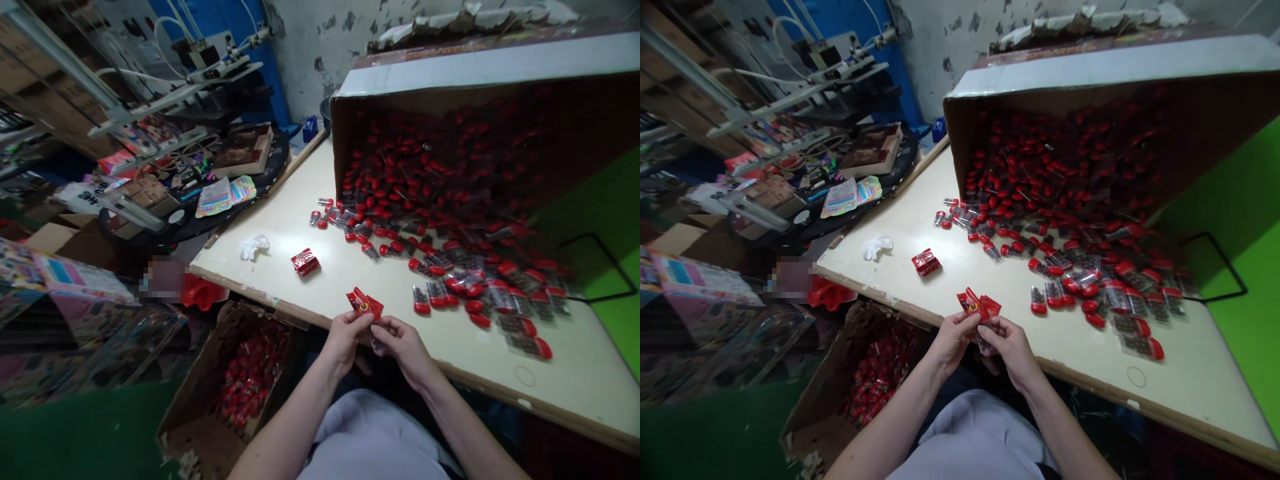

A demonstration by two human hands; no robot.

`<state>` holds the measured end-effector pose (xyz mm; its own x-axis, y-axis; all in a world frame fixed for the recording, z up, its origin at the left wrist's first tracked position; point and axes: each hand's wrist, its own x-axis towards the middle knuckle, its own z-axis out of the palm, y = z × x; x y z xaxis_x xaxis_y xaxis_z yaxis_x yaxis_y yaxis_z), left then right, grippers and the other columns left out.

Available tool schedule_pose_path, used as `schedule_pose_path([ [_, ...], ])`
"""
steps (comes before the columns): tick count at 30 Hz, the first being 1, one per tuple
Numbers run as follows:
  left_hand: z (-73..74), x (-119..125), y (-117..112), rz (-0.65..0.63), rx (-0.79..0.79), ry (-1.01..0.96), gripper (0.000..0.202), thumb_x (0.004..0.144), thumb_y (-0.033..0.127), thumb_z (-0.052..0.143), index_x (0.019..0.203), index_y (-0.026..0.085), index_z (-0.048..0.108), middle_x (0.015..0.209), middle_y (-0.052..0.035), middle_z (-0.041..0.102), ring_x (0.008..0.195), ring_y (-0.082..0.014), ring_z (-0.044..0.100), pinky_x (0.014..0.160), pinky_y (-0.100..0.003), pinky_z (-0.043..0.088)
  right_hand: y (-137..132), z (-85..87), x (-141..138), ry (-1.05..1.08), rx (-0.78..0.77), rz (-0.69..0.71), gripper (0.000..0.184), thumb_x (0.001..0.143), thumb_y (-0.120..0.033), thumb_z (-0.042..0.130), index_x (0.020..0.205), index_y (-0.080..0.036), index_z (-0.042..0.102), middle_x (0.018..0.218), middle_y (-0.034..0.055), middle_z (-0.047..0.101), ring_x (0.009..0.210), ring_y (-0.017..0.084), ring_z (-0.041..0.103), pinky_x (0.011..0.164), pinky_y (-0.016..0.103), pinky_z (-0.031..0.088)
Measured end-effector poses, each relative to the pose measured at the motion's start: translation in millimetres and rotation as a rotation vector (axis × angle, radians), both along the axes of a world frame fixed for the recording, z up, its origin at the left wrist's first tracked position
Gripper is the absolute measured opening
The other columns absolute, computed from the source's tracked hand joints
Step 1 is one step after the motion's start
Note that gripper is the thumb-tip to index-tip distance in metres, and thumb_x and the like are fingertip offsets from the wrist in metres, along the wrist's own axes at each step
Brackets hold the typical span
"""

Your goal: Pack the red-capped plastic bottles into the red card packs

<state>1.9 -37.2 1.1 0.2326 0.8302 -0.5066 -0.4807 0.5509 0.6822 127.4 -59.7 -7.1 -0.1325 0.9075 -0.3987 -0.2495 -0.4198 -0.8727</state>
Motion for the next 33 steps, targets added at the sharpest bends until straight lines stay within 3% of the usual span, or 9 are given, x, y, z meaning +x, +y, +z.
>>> schedule_pose_path([
  [5,-6.7,8.2,-3.0,0.191,-0.049,0.09,0.031,0.06,0.032,0.075,0.079,0.008,0.069,0.071,-0.0095,0.068,0.055,-0.0131,0.058,0.054,-0.023,0.043,-1.4,-1.8,-9.6,-0.18,0.078,-0.105,0.025,0.071,-0.039,0.067,0.085,-0.019,0.062,0.071,0.0016,0.063,0.059,0.014,0.056,0.052,0.024,0.046],
  [8,-5.7,4.7,-3.3,0.113,-0.058,0.068,0.035,0.06,0.035,0.075,0.081,0.007,0.068,0.072,-0.0102,0.068,0.056,-0.0144,0.059,0.055,-0.024,0.044,-0.8,-4.9,-7.4,-0.242,0.129,-0.088,0.025,0.07,-0.037,0.068,0.086,-0.019,0.063,0.072,0.0015,0.064,0.061,0.014,0.056,0.055,0.025,0.047],
  [11,-0.9,-0.6,-1.7,0.022,-0.049,0.001,0.037,0.06,0.034,0.075,0.083,0.006,0.068,0.071,-0.0102,0.067,0.056,-0.0144,0.059,0.056,-0.026,0.045,0.6,-5.1,-4.0,-0.12,0.091,-0.015,0.025,0.072,-0.037,0.068,0.087,-0.017,0.064,0.067,0.0006,0.063,0.056,0.012,0.054,0.051,0.022,0.044],
  [14,1.9,0.0,-0.7,0.08,-0.046,-0.008,0.034,0.06,0.032,0.075,0.083,0.007,0.068,0.071,-0.0093,0.067,0.055,-0.0125,0.058,0.055,-0.024,0.044,0.7,-3.4,-6.9,-0.043,0.043,-0.017,0.025,0.073,-0.037,0.066,0.087,-0.017,0.062,0.068,0.0002,0.062,0.056,0.01,0.053,0.05,0.021,0.043],
  [18,1.5,4.4,-1.6,0.177,-0.059,0.016,0.031,0.06,0.03,0.075,0.081,0.009,0.068,0.07,-0.0074,0.068,0.053,-0.0115,0.057,0.052,-0.023,0.042,-1.3,-4.2,-14.0,-0.131,0.089,-0.103,0.025,0.072,-0.038,0.067,0.086,-0.018,0.061,0.071,0.0002,0.063,0.059,0.012,0.056,0.053,0.022,0.047],
  [21,4.2,1.4,-0.9,0.139,-0.07,0.033,0.032,0.058,0.03,0.076,0.082,0.009,0.068,0.073,-0.0086,0.069,0.054,-0.0122,0.058,0.054,-0.024,0.043,-2.3,-5.4,-13.2,-0.208,0.123,-0.104,0.026,0.07,-0.038,0.068,0.087,-0.019,0.063,0.074,0.0009,0.065,0.064,0.015,0.059,0.058,0.025,0.049],
  [25,10.2,-5.3,2.7,0.025,-0.06,0.025,0.035,0.056,0.029,0.077,0.081,0.007,0.069,0.078,-0.0109,0.069,0.062,-0.0145,0.06,0.06,-0.026,0.044,-2.5,-2.8,-11.0,-0.114,0.095,-0.063,0.028,0.069,-0.038,0.069,0.087,-0.018,0.064,0.072,0.0008,0.066,0.061,0.014,0.058,0.055,0.024,0.048],
  [29,9.9,-2.2,3.7,0.06,-0.056,0.024,0.032,0.057,0.03,0.077,0.081,0.009,0.069,0.077,-0.0092,0.069,0.063,-0.0135,0.06,0.062,-0.025,0.043,-2.6,-2.3,-15.3,0.032,0.055,-0.112,0.028,0.071,-0.039,0.068,0.087,-0.017,0.063,0.075,0.001,0.065,0.062,0.012,0.058,0.053,0.022,0.048],
  [33,8.8,-1.3,2.9,0.054,-0.045,0.059,0.031,0.058,0.029,0.076,0.081,0.01,0.069,0.079,-0.0088,0.069,0.063,-0.0131,0.06,0.063,-0.025,0.043,-1.7,-4.6,-12.4,-0.015,0.099,-0.145,0.028,0.069,-0.037,0.069,0.089,-0.017,0.064,0.073,0.0001,0.064,0.062,0.012,0.058,0.053,0.022,0.048],
])
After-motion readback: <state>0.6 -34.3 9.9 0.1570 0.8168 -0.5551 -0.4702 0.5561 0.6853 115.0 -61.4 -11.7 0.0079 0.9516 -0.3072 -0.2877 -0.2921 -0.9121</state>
